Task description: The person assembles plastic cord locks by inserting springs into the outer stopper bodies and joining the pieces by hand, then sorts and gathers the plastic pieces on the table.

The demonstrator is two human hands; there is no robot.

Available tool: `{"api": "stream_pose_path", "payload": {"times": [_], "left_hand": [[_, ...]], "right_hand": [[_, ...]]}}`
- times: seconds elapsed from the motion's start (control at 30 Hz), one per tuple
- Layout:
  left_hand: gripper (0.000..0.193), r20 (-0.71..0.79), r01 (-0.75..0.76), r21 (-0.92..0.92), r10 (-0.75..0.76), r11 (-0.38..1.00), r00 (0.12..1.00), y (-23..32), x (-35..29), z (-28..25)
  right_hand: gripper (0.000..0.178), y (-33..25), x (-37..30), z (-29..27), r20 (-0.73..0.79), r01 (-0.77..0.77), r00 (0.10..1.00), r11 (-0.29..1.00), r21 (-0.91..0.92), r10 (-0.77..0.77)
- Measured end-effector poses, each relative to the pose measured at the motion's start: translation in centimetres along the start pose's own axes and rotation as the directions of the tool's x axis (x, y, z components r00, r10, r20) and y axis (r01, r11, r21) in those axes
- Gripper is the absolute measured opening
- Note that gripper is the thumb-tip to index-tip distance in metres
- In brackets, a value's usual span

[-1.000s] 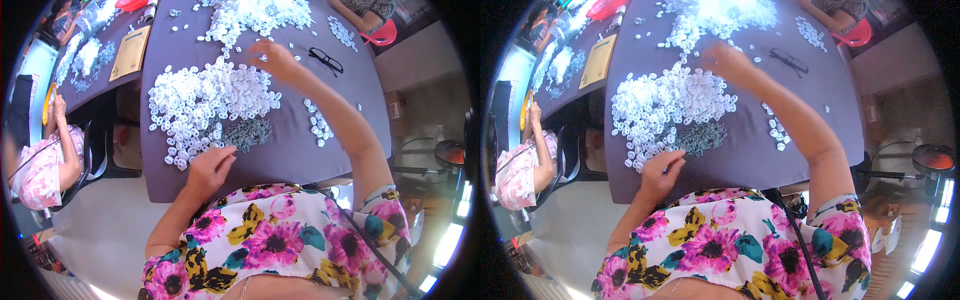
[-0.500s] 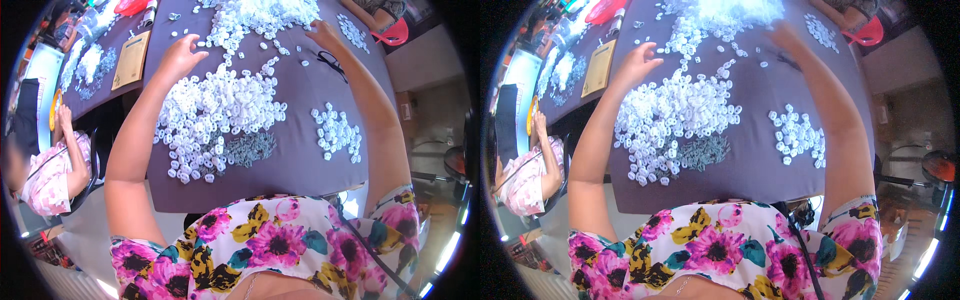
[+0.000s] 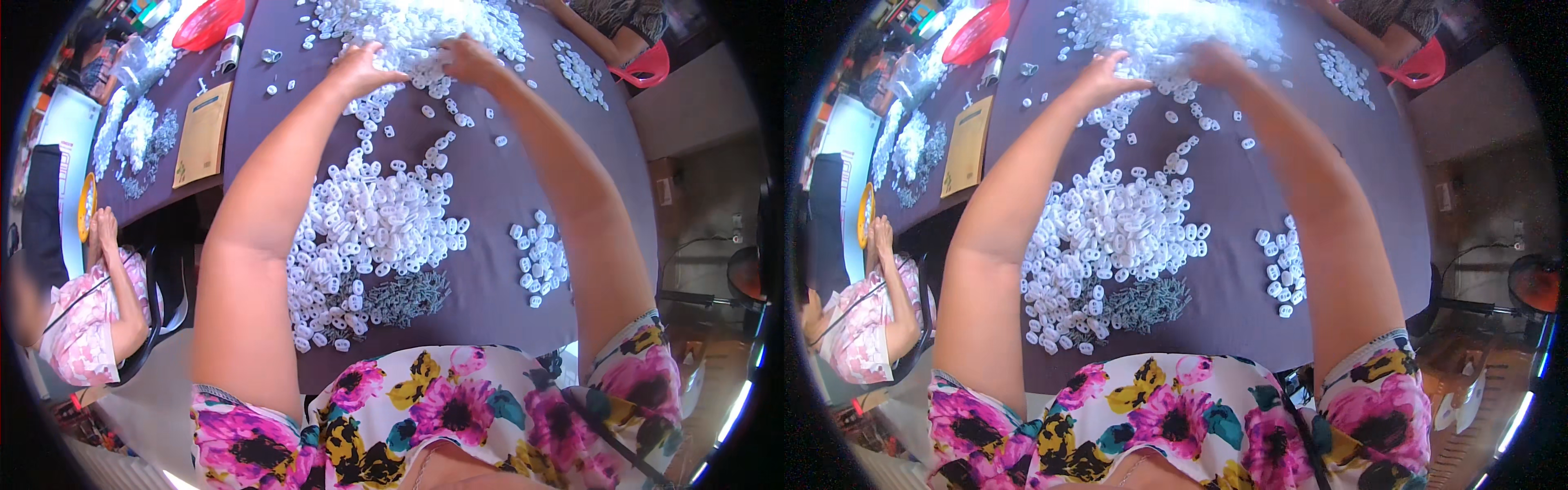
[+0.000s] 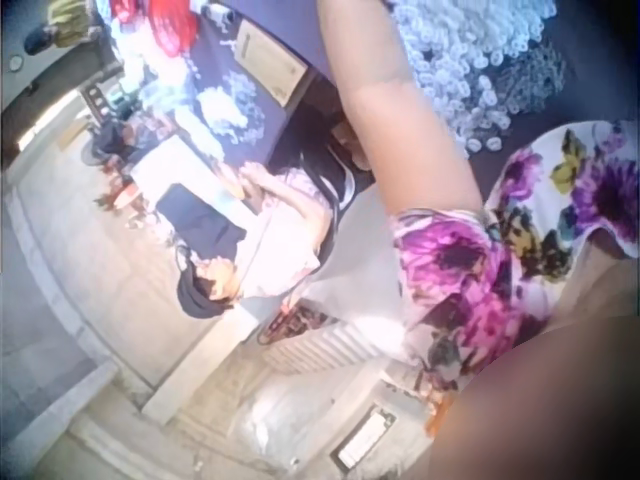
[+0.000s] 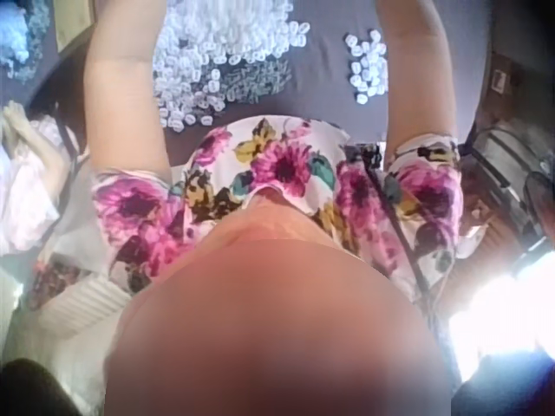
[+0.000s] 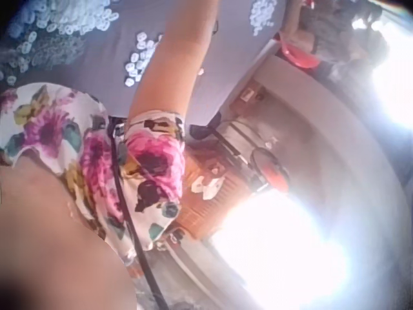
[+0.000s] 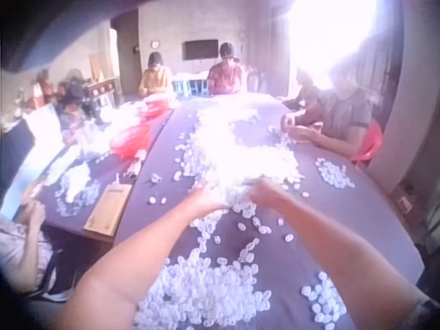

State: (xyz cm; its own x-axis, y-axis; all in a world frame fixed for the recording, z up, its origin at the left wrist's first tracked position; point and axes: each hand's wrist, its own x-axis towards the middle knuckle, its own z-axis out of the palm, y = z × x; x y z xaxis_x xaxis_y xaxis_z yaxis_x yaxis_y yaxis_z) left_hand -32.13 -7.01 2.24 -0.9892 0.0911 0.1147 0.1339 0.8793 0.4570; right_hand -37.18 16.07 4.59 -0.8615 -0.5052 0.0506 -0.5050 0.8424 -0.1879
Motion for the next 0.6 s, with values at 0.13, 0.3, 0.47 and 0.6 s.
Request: {"api": "stream_pose_path", "payload": {"times": [0.13,0.3,0.47,0.6], "left_hand": [[0.089,0.005,-0.061,-0.004,0.061,0.998,0.998,1.7,-0.7,1.9],[0.079,0.047,-0.151,0.026,0.149,0.988,0.988,1.9,-3.6,2.0],[0.072,0.048,-0.215,-0.021,0.216,0.976,0.975,3.4,-8.4,1.2],[0.063,0.195,-0.206,-0.002,0.203,0.979,0.960,4.5,-11.5,0.2]], "right_hand": [[0.028,-3.2,0.0,2.7,-0.087,0.201,0.974,0.976,-0.088,-0.209],[0.027,-4.4,-3.6,3.4,-0.118,0.184,0.974,0.981,-0.064,-0.191],[0.022,-5.7,-8.0,4.0,-0.149,0.240,0.957,0.968,-0.077,-0.249],[0.018,-7.4,-11.4,3.9,-0.120,0.265,0.955,0.962,-0.067,-0.272]]}}
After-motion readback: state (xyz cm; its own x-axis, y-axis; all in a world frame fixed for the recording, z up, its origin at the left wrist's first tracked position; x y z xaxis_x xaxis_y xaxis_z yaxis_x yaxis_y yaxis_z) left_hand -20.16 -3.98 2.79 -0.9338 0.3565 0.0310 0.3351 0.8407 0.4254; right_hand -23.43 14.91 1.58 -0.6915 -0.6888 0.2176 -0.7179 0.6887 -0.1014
